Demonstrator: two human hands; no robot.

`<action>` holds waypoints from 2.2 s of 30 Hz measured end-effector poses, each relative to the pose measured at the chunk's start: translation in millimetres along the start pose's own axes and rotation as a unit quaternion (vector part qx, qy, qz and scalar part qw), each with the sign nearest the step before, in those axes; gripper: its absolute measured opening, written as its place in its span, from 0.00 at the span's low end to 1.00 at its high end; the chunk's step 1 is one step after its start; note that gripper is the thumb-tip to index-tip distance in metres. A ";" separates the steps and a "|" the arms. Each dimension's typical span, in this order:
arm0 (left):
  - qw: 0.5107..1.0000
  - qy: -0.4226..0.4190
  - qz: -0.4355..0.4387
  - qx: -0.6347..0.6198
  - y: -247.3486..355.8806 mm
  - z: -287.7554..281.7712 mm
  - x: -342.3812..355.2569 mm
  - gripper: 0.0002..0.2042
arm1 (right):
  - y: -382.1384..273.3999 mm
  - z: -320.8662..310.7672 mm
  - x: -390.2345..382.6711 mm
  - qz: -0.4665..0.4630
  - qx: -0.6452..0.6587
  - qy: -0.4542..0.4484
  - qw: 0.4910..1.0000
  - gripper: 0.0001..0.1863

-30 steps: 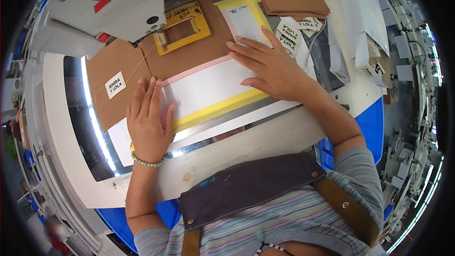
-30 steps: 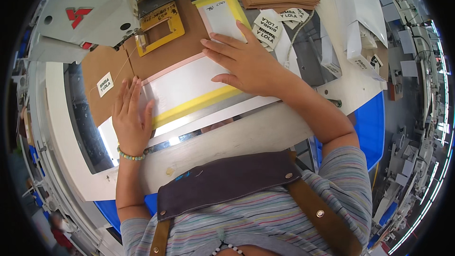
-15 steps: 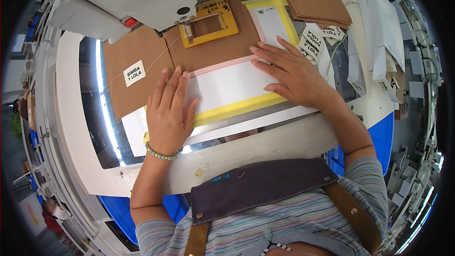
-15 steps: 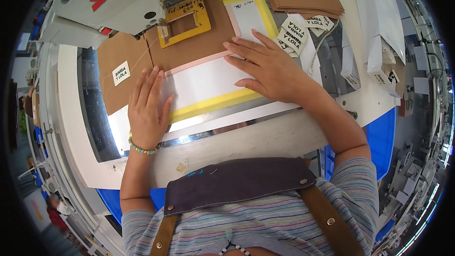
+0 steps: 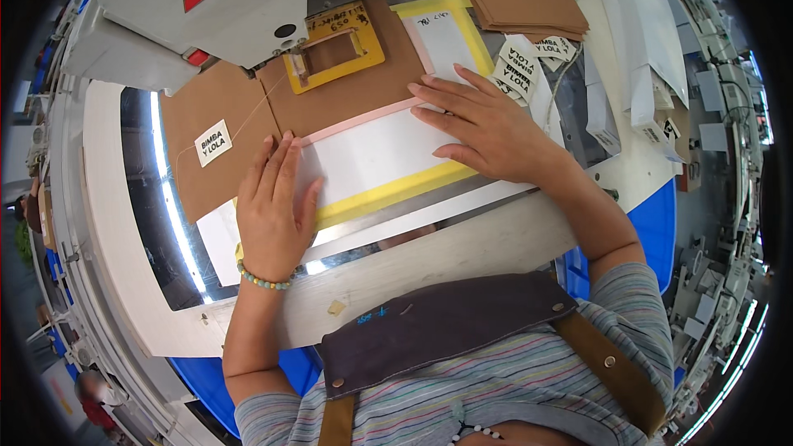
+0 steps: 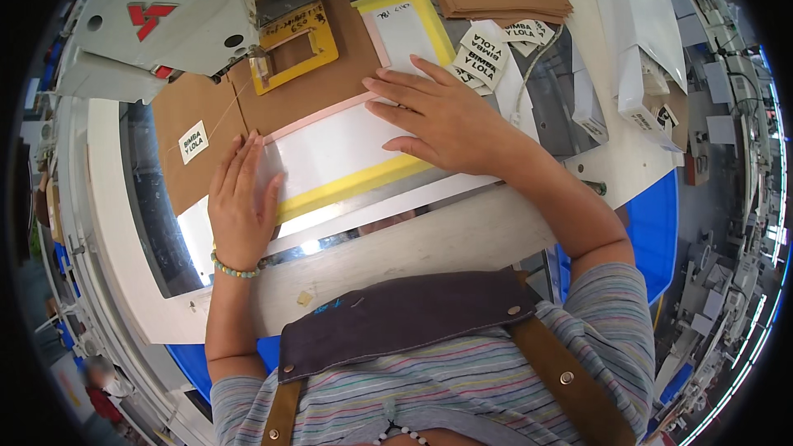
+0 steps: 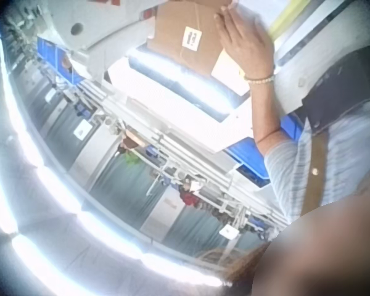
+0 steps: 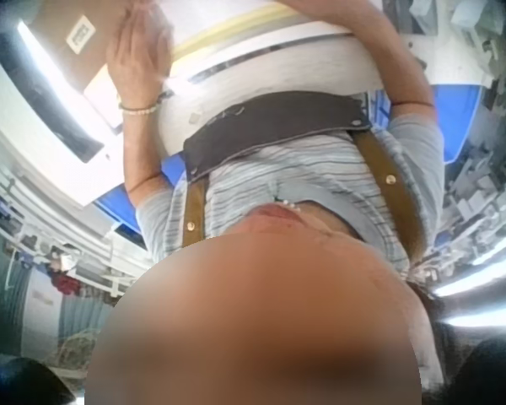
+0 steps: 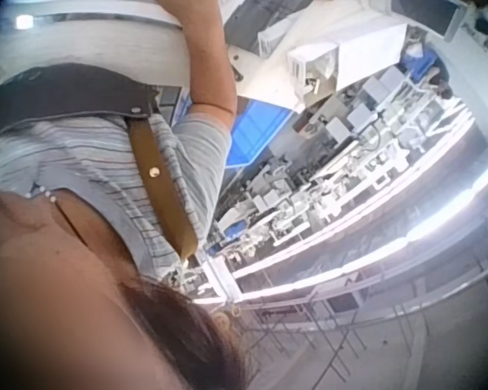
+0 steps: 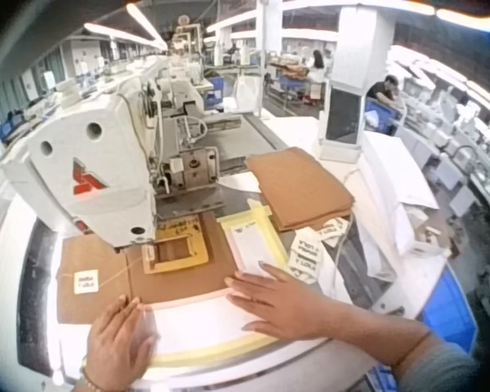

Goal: Placing brand labels onto leather pieces and sewing them using an industrial sewing machine.

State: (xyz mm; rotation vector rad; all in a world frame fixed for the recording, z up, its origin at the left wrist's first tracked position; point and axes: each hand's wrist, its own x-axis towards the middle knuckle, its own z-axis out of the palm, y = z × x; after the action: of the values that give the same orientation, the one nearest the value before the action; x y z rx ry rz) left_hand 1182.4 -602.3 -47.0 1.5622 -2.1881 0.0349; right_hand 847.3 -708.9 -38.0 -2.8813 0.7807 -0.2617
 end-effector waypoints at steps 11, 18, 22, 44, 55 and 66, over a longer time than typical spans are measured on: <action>0.998 0.049 0.027 -0.016 7.0 -12.5 7.3 0.28 | 2.4 -15.1 -0.8 -0.005 0.007 0.048 0.999 0.26; 0.872 -0.062 0.097 -0.476 70.5 -90.3 25.4 0.26 | 24.5 -117.5 -36.0 0.149 0.057 0.289 0.944 0.17; 0.837 -0.038 0.213 -0.502 126.6 -112.9 44.3 0.17 | 34.4 -113.1 -36.3 0.224 0.027 0.158 0.961 0.17; 0.911 -0.014 -0.021 -0.412 92.2 -3.9 57.8 0.36 | -29.2 -56.3 26.0 0.205 0.347 0.107 0.909 0.06; 0.751 -0.067 -0.238 -0.612 55.5 4.0 46.3 0.20 | -20.7 -53.7 54.7 0.129 0.348 0.132 0.919 0.10; 0.774 -0.047 -0.236 -0.586 30.7 7.6 42.1 0.18 | -2.4 -32.0 77.7 0.101 0.372 0.081 0.919 0.09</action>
State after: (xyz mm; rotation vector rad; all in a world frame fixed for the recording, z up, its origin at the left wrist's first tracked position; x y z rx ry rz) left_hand 1141.1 -631.0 -31.0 1.2106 -1.2205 -1.3074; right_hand 907.9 -749.6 3.7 -2.0670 0.7774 -0.6215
